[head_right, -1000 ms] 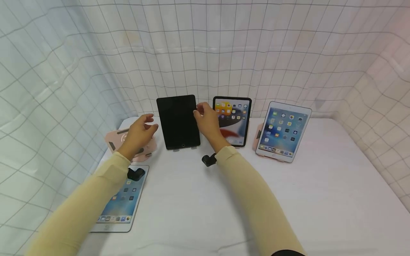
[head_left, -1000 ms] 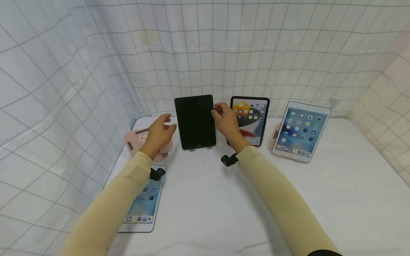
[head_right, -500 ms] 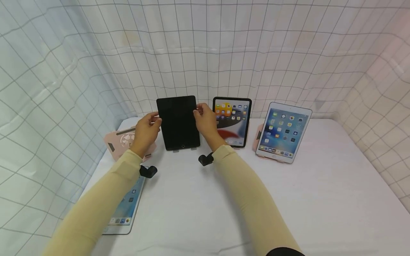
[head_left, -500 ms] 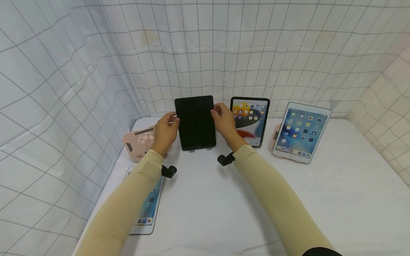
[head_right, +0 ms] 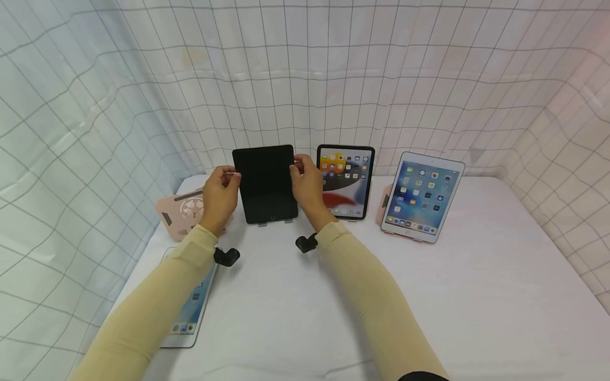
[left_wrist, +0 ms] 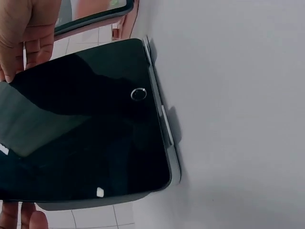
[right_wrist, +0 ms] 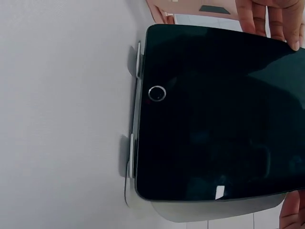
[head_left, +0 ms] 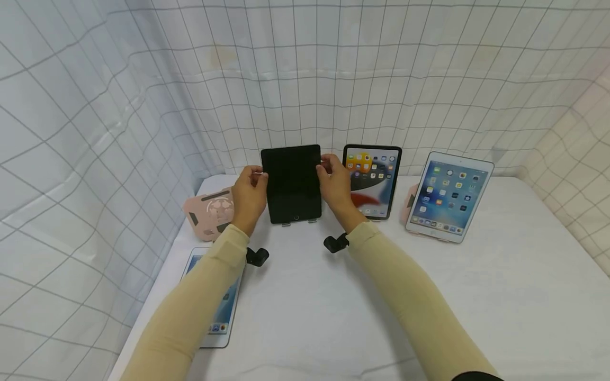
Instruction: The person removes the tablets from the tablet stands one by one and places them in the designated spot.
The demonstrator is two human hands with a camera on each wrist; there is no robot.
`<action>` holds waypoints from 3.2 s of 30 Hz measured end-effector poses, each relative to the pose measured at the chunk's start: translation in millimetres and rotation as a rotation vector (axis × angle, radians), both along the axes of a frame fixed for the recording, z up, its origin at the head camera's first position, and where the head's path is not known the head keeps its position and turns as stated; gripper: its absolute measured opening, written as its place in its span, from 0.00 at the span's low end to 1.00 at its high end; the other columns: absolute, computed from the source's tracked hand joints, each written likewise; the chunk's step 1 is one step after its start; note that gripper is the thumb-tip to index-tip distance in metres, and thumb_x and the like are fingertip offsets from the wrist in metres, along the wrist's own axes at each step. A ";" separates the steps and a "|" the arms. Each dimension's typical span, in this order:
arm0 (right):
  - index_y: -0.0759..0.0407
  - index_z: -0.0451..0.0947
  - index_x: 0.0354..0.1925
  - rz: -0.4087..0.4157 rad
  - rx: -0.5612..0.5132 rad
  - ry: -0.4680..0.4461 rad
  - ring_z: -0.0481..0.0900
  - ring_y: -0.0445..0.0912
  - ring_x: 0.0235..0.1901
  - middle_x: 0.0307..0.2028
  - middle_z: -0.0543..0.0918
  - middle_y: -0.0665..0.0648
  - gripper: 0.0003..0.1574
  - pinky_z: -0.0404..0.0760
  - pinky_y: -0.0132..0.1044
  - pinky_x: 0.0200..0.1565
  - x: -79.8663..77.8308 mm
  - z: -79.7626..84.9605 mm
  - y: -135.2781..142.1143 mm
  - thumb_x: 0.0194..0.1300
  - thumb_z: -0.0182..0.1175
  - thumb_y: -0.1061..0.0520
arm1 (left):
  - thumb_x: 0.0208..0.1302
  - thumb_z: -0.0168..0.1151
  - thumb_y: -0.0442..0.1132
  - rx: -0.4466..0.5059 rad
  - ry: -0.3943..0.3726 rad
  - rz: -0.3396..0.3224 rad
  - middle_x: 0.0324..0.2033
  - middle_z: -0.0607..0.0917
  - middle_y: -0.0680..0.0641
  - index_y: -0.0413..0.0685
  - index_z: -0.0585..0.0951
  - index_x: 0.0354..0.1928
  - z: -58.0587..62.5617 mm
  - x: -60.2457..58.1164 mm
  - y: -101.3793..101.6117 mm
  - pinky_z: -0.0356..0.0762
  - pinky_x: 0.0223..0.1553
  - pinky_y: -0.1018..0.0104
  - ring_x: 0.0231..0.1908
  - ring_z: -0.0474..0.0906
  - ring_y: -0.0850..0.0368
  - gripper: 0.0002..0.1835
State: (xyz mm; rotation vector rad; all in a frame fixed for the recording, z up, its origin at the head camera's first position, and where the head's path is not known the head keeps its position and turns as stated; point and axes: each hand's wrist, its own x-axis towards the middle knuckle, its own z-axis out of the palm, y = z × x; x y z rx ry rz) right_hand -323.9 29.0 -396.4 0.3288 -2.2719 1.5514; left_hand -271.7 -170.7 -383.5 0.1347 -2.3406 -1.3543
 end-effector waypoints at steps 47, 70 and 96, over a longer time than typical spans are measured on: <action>0.62 0.78 0.44 0.061 -0.290 -0.394 0.77 0.46 0.34 0.37 0.80 0.58 0.09 0.85 0.40 0.33 66.6 -15.8 11.7 0.72 0.60 0.56 | 0.72 0.60 0.46 0.299 -0.361 -0.166 0.49 0.80 0.44 0.49 0.77 0.62 -5.1 46.1 -26.9 0.83 0.42 0.67 0.47 0.78 0.50 0.20; 0.65 0.79 0.43 0.111 -0.299 -0.417 0.77 0.45 0.30 0.32 0.80 0.58 0.08 0.84 0.41 0.29 103.4 -25.0 7.6 0.70 0.61 0.60 | 0.74 0.58 0.41 0.368 -0.462 -0.253 0.53 0.78 0.40 0.39 0.72 0.63 -15.8 81.8 -41.4 0.83 0.40 0.67 0.43 0.76 0.52 0.21; 0.68 0.74 0.45 0.212 -0.263 -0.568 0.77 0.45 0.27 0.32 0.77 0.58 0.09 0.83 0.34 0.27 142.6 -38.7 -5.5 0.68 0.60 0.64 | 0.75 0.54 0.40 0.272 -0.627 -0.363 0.50 0.80 0.38 0.37 0.69 0.59 -18.5 109.2 -66.9 0.84 0.39 0.59 0.39 0.79 0.51 0.18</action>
